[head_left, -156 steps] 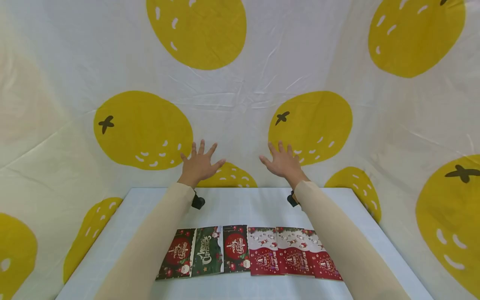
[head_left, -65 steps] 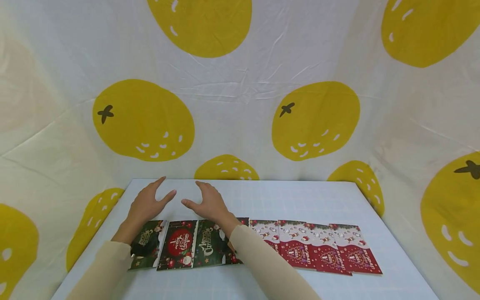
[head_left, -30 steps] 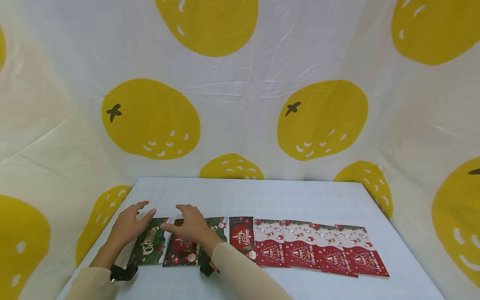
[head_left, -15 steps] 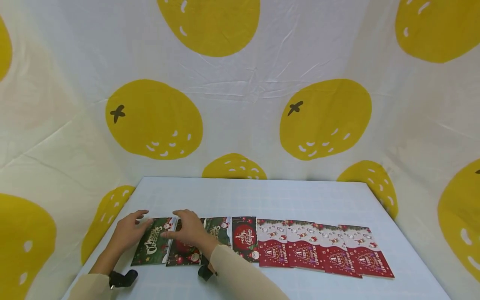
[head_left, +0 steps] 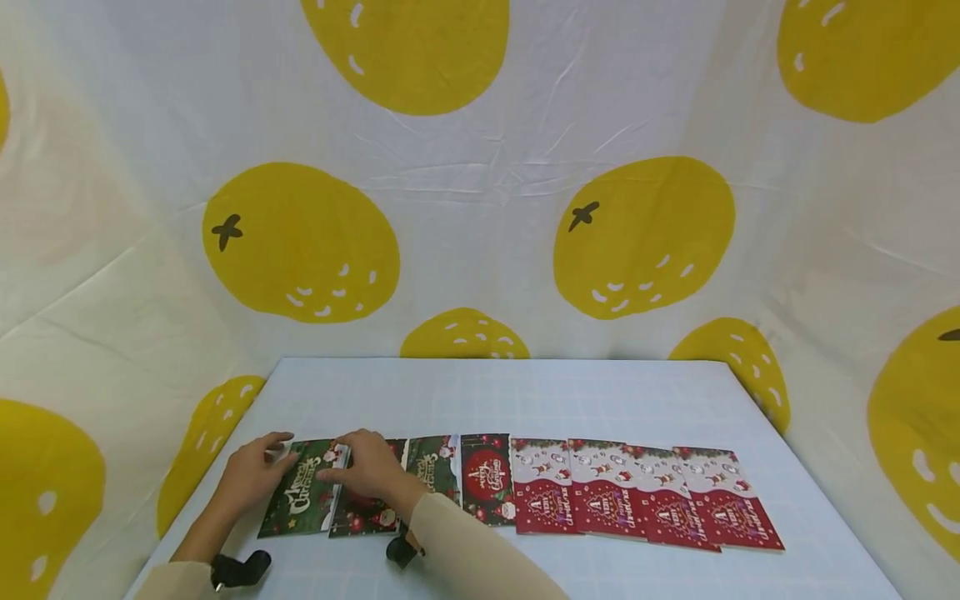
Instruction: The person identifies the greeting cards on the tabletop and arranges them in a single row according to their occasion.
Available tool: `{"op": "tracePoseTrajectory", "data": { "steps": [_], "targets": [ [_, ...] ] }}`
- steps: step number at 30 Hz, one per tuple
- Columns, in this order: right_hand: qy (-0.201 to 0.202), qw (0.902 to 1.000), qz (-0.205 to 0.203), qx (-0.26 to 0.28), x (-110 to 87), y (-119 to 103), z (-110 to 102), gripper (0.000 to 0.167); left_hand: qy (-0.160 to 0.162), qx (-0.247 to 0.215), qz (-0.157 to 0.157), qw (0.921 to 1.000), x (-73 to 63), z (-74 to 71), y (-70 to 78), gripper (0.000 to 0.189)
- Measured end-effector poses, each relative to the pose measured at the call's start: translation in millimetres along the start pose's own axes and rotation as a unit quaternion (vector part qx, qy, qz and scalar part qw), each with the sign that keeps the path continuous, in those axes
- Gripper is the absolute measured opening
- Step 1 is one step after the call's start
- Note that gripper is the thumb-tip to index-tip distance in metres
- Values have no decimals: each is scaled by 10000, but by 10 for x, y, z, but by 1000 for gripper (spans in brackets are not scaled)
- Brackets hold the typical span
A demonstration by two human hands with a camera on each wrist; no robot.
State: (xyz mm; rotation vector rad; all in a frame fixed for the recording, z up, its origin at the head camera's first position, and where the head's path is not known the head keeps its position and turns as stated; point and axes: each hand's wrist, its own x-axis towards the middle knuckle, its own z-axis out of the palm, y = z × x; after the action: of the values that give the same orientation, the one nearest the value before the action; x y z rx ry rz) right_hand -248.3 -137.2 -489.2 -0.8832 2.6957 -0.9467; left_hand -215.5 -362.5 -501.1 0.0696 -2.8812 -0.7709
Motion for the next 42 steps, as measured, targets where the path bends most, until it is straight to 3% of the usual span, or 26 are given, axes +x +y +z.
{"op": "tracePoseTrajectory", "data": {
  "steps": [9,35,42],
  "targets": [
    [-133,9999,63,-10,-4,-16,25,60,76,-73,-28,9999,-28,-25,54,41],
    [-196,9996,-190,-31,12,7,31,60,-68,-390,-208,9990,85,65,104,40],
    [-180,9997,-80,-155,24,7,55,61,-38,-669,-481,9966,102,70,106,41]
  ]
}}
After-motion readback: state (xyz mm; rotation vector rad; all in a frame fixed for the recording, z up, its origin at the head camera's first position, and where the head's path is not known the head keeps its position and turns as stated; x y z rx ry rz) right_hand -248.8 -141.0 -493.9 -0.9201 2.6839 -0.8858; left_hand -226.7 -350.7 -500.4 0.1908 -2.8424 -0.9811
